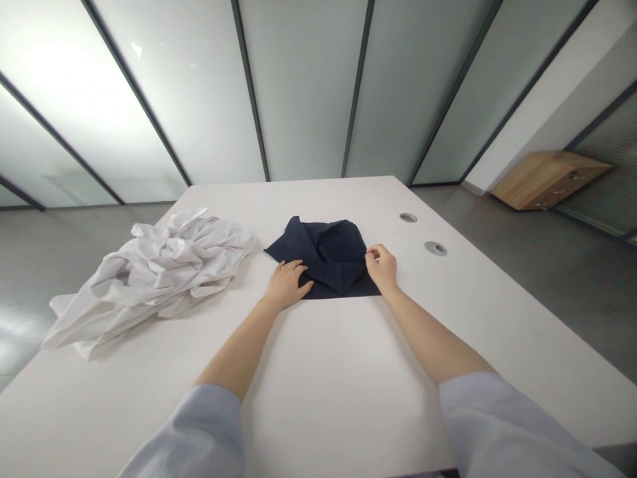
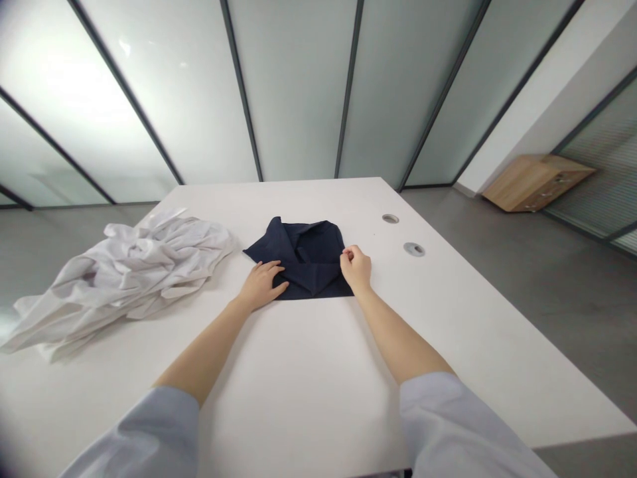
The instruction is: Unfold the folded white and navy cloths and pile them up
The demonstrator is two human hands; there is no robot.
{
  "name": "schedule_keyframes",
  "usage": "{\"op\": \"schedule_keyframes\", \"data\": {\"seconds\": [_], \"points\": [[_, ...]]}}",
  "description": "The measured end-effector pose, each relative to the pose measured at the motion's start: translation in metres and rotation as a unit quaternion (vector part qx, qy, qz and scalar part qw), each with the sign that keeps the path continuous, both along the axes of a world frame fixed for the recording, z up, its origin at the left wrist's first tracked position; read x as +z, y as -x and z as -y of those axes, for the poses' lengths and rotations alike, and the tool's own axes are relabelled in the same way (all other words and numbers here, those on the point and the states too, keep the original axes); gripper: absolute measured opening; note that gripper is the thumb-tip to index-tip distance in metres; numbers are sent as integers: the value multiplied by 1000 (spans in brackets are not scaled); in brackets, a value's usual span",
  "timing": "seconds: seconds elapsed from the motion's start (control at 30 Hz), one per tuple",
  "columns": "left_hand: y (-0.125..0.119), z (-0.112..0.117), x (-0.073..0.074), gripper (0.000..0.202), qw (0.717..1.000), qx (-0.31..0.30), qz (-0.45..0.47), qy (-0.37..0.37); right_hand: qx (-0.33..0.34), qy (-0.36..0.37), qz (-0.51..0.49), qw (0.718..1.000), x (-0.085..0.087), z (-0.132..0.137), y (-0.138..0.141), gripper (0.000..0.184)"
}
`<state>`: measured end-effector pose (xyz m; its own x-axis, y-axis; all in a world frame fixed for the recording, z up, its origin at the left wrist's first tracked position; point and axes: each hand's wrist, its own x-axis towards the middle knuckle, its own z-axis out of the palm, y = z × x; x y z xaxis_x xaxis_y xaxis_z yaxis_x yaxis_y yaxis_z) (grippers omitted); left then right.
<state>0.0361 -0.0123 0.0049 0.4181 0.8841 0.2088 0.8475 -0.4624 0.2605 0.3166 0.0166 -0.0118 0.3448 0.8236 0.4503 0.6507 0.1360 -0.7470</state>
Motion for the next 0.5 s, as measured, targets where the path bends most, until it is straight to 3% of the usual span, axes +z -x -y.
{"op": "schedule_keyframes", "data": {"seconds": [0.1, 0.23, 0.33, 0.4, 0.5], "points": [[-5, 4, 0, 46, 1000, -29, -3, -12, 73, 43, 66, 994, 3, 6, 12, 15], [-15, 11, 2, 56, 994, -109, -6, 12, 228, 56, 136, 962, 5, 11, 28, 20], [-19, 14, 4, 62, 997, -76, -4, 6, 326, 46, 156, 931, 5, 15, 38, 24], [-21, 14, 4, 60, 999, -43, -12, -6, 353, 44, 163, 920, 4, 18, 43, 26], [-22, 11, 1, 35, 999, -45, -24, -14, 323, 27, 146, 935, 3, 19, 45, 28]]}}
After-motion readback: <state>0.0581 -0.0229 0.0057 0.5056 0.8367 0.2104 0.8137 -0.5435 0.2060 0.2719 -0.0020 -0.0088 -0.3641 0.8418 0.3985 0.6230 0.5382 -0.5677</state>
